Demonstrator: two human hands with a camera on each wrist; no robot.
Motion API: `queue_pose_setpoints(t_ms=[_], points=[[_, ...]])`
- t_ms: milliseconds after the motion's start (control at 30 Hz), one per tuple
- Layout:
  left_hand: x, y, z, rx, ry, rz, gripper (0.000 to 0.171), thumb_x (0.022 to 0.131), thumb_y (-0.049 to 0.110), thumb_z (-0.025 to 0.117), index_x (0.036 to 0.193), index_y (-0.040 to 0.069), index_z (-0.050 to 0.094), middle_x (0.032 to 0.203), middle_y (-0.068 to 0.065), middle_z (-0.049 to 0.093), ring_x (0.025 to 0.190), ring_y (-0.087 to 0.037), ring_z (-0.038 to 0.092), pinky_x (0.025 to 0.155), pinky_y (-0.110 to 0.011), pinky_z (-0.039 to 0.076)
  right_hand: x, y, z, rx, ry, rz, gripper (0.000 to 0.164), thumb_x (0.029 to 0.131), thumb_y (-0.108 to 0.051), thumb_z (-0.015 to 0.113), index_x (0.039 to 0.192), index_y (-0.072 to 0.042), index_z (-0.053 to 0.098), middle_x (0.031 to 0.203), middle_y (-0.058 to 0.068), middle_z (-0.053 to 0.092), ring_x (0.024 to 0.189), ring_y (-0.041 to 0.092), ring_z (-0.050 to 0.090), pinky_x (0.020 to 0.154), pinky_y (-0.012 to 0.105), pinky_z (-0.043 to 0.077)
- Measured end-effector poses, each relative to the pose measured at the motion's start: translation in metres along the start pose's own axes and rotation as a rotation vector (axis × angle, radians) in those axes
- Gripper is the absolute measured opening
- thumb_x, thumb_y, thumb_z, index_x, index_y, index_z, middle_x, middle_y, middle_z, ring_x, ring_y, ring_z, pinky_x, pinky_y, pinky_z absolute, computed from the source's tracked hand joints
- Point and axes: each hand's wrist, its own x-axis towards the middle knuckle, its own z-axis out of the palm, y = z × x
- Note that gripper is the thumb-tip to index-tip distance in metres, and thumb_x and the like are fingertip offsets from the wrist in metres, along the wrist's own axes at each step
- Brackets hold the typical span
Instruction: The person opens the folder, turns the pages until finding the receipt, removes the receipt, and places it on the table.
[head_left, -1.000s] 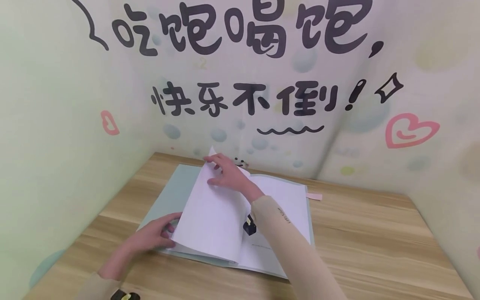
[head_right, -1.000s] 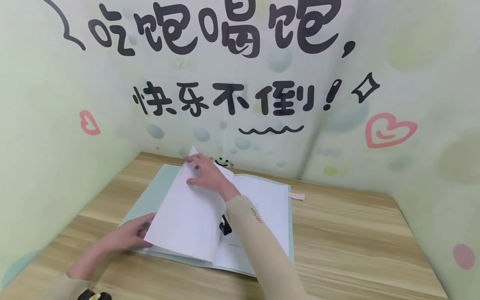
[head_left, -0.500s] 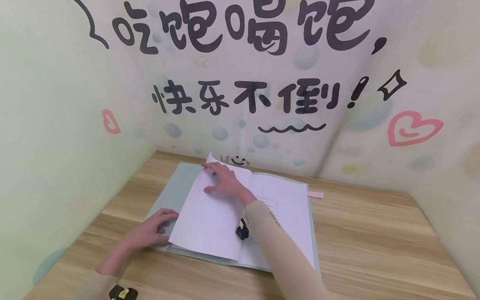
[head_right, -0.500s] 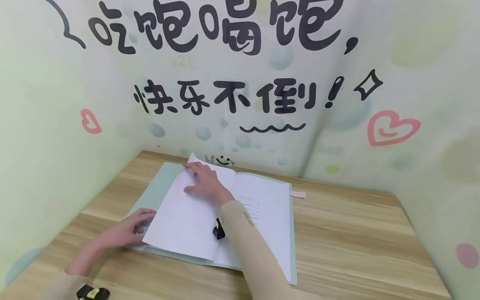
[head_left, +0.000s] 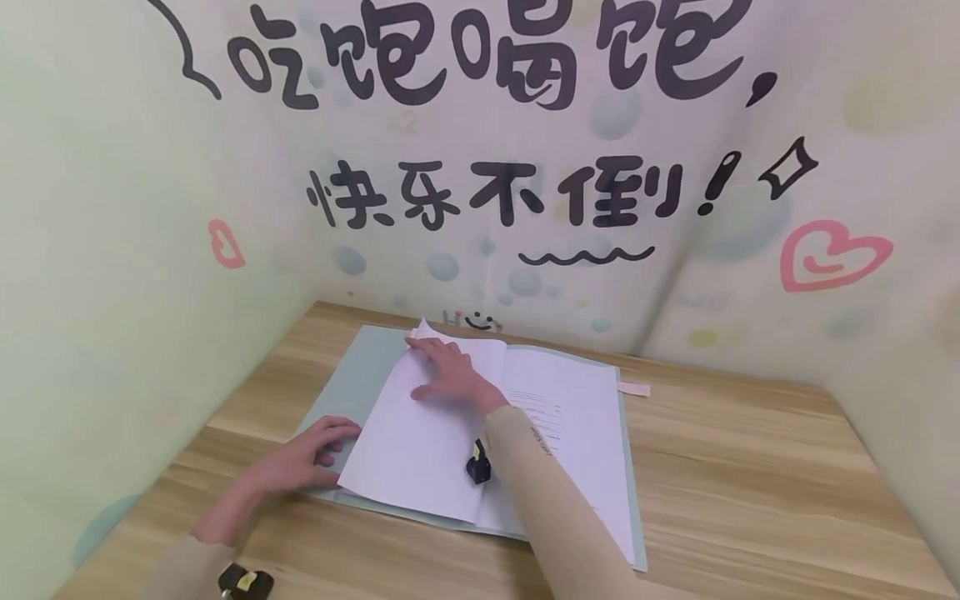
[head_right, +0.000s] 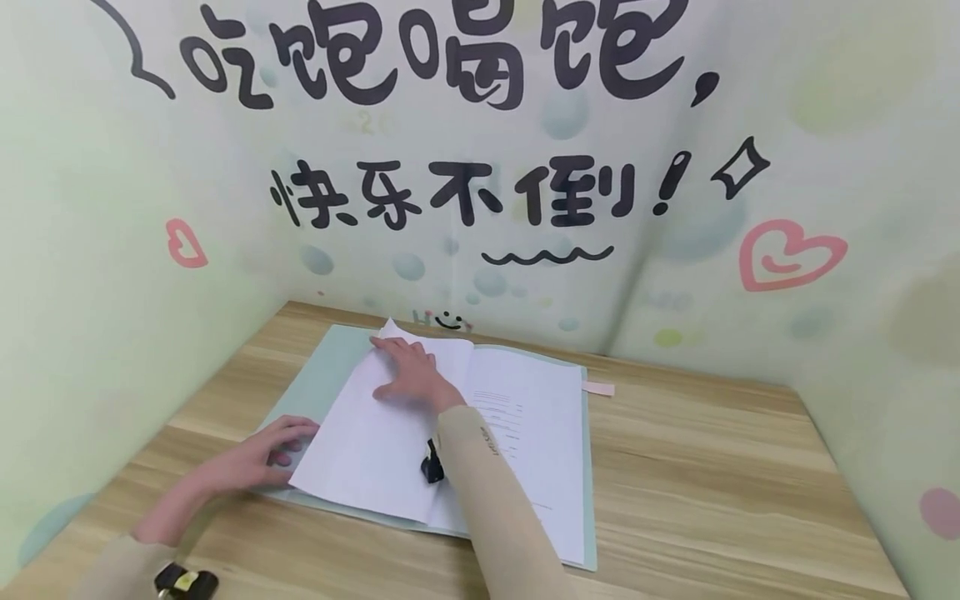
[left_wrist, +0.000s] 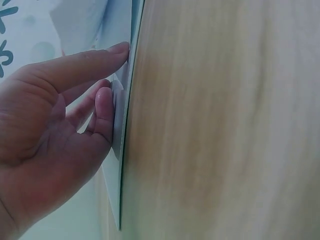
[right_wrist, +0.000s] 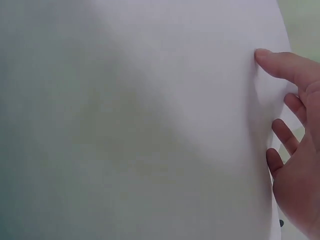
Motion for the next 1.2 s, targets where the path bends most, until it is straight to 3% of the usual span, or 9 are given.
queue_pose_setpoints(t_ms=[133,267,633,767,933,1100,1200], points=[[0.002,0.000,0.000,-0.016,-0.009,-0.020,0.066,0.076,0.009,0.076,0.134,-0.009,0.049,0.138,-0.030,0.039,0.115,-0.035,0.049,0.087,-0.019,0.051,0.002,0.003,0.005,-0.072,-0.008,0.008,0.087,0.082,-0.035,0.076,0.155,-0.031,0.029,0.158,-0.002,0.036,0.135,0.027,0.038,0.105,0.051,0.033],[0.004,-0.001,0.001,-0.023,-0.017,-0.025,0.066,0.076,0.010,0.076,0.134,-0.009,0.050,0.137,-0.030,0.038,0.115,-0.038,0.048,0.087,-0.018,0.050,0.001,0.001,0.007,-0.093,-0.030,0.027,0.086,0.083,-0.035,0.075,0.155,-0.031,0.028,0.158,-0.001,0.035,0.135,0.029,0.037,0.105,0.051,0.032],[0.005,0.001,0.001,-0.003,-0.022,-0.032,0.069,0.076,0.008,0.076,0.138,-0.004,0.048,0.136,-0.028,0.039,0.111,-0.030,0.047,0.086,-0.020,0.051,0.000,0.006,0.012,-0.128,-0.056,0.036,0.088,0.084,-0.037,0.076,0.156,-0.035,0.026,0.159,-0.004,0.037,0.133,0.026,0.040,0.103,0.045,0.032],[0.003,0.003,0.001,0.023,-0.029,-0.027,0.071,0.077,0.007,0.075,0.142,-0.001,0.047,0.136,-0.027,0.039,0.109,-0.027,0.045,0.087,-0.021,0.050,-0.001,0.007,0.012,-0.119,-0.058,0.019,0.080,0.085,-0.036,0.076,0.153,-0.036,0.034,0.154,-0.006,0.045,0.128,0.025,0.041,0.099,0.042,0.032],[0.002,0.002,0.001,0.056,-0.030,-0.036,0.060,0.077,0.006,0.072,0.135,0.001,0.057,0.138,-0.026,0.038,0.115,-0.029,0.044,0.089,-0.019,0.048,-0.003,0.004,0.013,-0.115,-0.069,0.002,0.063,0.087,-0.035,0.074,0.144,-0.035,0.049,0.150,-0.008,0.050,0.127,0.025,0.041,0.098,0.041,0.031],[0.002,0.003,0.002,0.096,-0.003,-0.018,0.058,0.074,-0.001,0.065,0.132,0.002,0.060,0.135,-0.025,0.041,0.109,-0.020,0.044,0.082,-0.018,0.047,-0.003,0.002,0.014,-0.125,-0.080,-0.001,0.049,0.088,-0.035,0.072,0.135,-0.034,0.060,0.149,-0.010,0.050,0.130,0.025,0.039,0.102,0.043,0.030],[0.002,0.006,0.003,0.090,0.010,-0.022,0.053,0.078,0.006,0.068,0.131,0.004,0.061,0.134,-0.024,0.042,0.105,-0.017,0.044,0.078,-0.019,0.046,-0.003,0.002,0.015,-0.136,-0.084,-0.001,0.048,0.088,-0.035,0.071,0.135,-0.034,0.060,0.150,-0.010,0.049,0.131,0.025,0.038,0.102,0.043,0.031]])
